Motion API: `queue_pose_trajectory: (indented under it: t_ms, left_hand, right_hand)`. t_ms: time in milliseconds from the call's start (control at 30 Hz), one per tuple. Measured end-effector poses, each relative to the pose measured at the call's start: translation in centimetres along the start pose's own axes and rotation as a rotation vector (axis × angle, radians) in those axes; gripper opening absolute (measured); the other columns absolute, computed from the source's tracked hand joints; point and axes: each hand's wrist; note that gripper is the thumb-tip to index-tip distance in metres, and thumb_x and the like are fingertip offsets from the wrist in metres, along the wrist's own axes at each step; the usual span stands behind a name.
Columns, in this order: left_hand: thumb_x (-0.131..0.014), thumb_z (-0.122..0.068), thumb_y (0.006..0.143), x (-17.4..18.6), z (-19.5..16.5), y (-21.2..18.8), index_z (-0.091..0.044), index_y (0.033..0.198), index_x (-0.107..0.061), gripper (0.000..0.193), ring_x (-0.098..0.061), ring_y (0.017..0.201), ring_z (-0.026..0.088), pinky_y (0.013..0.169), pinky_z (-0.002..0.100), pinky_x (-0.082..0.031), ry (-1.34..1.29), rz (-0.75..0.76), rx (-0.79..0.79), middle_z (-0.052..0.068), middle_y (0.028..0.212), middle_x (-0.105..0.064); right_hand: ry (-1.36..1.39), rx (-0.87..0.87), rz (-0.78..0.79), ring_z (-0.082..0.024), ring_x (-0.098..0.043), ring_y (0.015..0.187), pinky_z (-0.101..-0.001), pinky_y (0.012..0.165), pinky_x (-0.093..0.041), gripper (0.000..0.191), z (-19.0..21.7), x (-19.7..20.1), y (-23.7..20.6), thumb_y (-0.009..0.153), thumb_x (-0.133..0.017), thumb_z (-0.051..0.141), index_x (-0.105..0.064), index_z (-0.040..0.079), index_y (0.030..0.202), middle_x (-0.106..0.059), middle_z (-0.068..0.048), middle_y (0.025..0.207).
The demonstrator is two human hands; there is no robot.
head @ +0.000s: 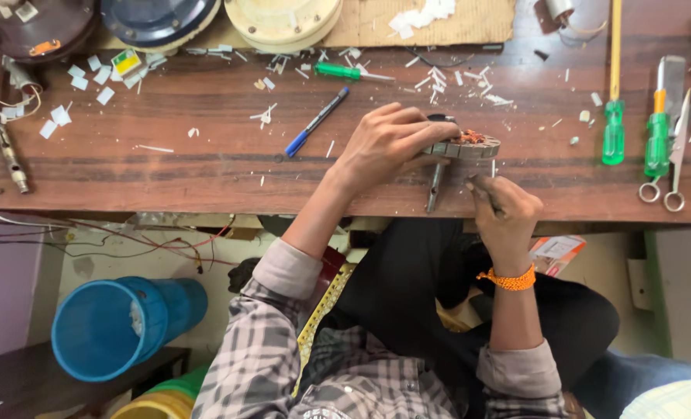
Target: The person works on a small electric motor armature clamped at the workbench, pressing and seating copper wire windings into the rotor slots by hand and using a screwdriver to adjust and tighten components. They rotate the armature to reach different sides and continue fitting the windings.
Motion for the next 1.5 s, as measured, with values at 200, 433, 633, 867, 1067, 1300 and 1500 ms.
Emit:
queue_pose_trajectory:
  t_ms: [200,433,633,867,1067,1300,1500]
  left_hand:
    - [-0.08,-0.027,0.09,0.6,-0.8,1.0,-0.016,0.13,-0.065,0.044,-0.067,0.097,0.014,0.082,0.031,-0.052,0.06,-0.037,-0.012,-0.004,0.114,-0.075]
    - [-0.082,-0.022,0.088,0.6,-1.7,0.7,-0.009,0.13,-0.063,0.048,-0.067,0.103,0.02,0.085,0.036,-0.05,-0.015,-0.003,0.019,0.001,0.119,-0.071]
    - [-0.081,-0.017,0.088,0.1,-1.9,0.5,-0.012,0.135,-0.063,0.051,-0.063,0.103,0.019,0.089,0.036,-0.049,-0.025,-0.005,0.06,-0.001,0.123,-0.07]
    - [-0.081,-0.025,0.091,-0.3,-1.6,-0.2,-0.012,0.138,-0.059,0.053,-0.061,0.106,0.021,0.09,0.037,-0.048,-0.064,-0.002,0.063,0.0,0.125,-0.067]
    - [-0.079,-0.027,0.094,-0.3,-1.4,-0.4,-0.011,0.135,-0.06,0.048,-0.062,0.105,0.021,0.089,0.038,-0.048,-0.099,-0.014,0.089,0.001,0.124,-0.068]
    - [-0.082,-0.029,0.09,0.1,-1.6,-0.6,-0.007,0.124,-0.063,0.044,-0.066,0.103,0.024,0.087,0.039,-0.052,-0.032,-0.083,0.093,0.007,0.12,-0.069]
    - [-0.083,-0.026,0.086,0.4,-1.9,-0.4,-0.006,0.118,-0.065,0.042,-0.066,0.099,0.025,0.085,0.04,-0.052,-0.018,-0.069,0.094,0.007,0.113,-0.069]
  right_hand:
    - [-0.022,-0.002,-0.033,-0.022,-0.073,0.077,-0.0314,0.069,-0.055,0.009,-0.9,-0.2,0.8,0.089,-0.074,-0.003,-0.074,-0.002,0.099,-0.074,-0.015,0.09]
    - [0.066,-0.114,0.128,-0.019,-0.07,0.075,-0.0309,0.07,-0.053,0.012,0.8,3.3,1.4,0.093,-0.072,-0.003,-0.075,-0.001,0.104,-0.074,-0.013,0.089]
    - [0.006,-0.324,0.253,-0.022,-0.063,0.069,-0.0313,0.064,-0.05,0.011,5.2,5.2,3.9,0.091,-0.078,0.002,-0.071,-0.002,0.098,-0.069,-0.012,0.078]
    - [-0.049,-0.017,0.234,-0.02,-0.073,0.082,-0.0303,0.074,-0.055,0.011,7.3,3.9,6.0,0.096,-0.076,-0.001,-0.07,0.0,0.106,-0.074,-0.013,0.096]
    - [-0.049,0.031,0.183,-0.019,-0.073,0.081,-0.03,0.074,-0.055,0.011,6.9,2.9,6.7,0.099,-0.076,-0.003,-0.07,0.0,0.108,-0.075,-0.013,0.098]
    - [-0.026,0.024,0.198,-0.012,-0.069,0.078,-0.027,0.07,-0.053,0.01,6.3,2.9,6.9,0.1,-0.076,-0.004,-0.071,-0.001,0.107,-0.074,-0.012,0.093]
    - [-0.046,-0.005,0.21,-0.01,-0.061,0.068,-0.0265,0.062,-0.046,0.006,6.1,2.8,7.6,0.102,-0.075,-0.003,-0.071,-0.002,0.106,-0.071,-0.01,0.083]
Point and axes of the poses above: each hand's wrist, its own y-axis towards the middle knuckle, its own x-axis out of the back of the hand, z = x × y
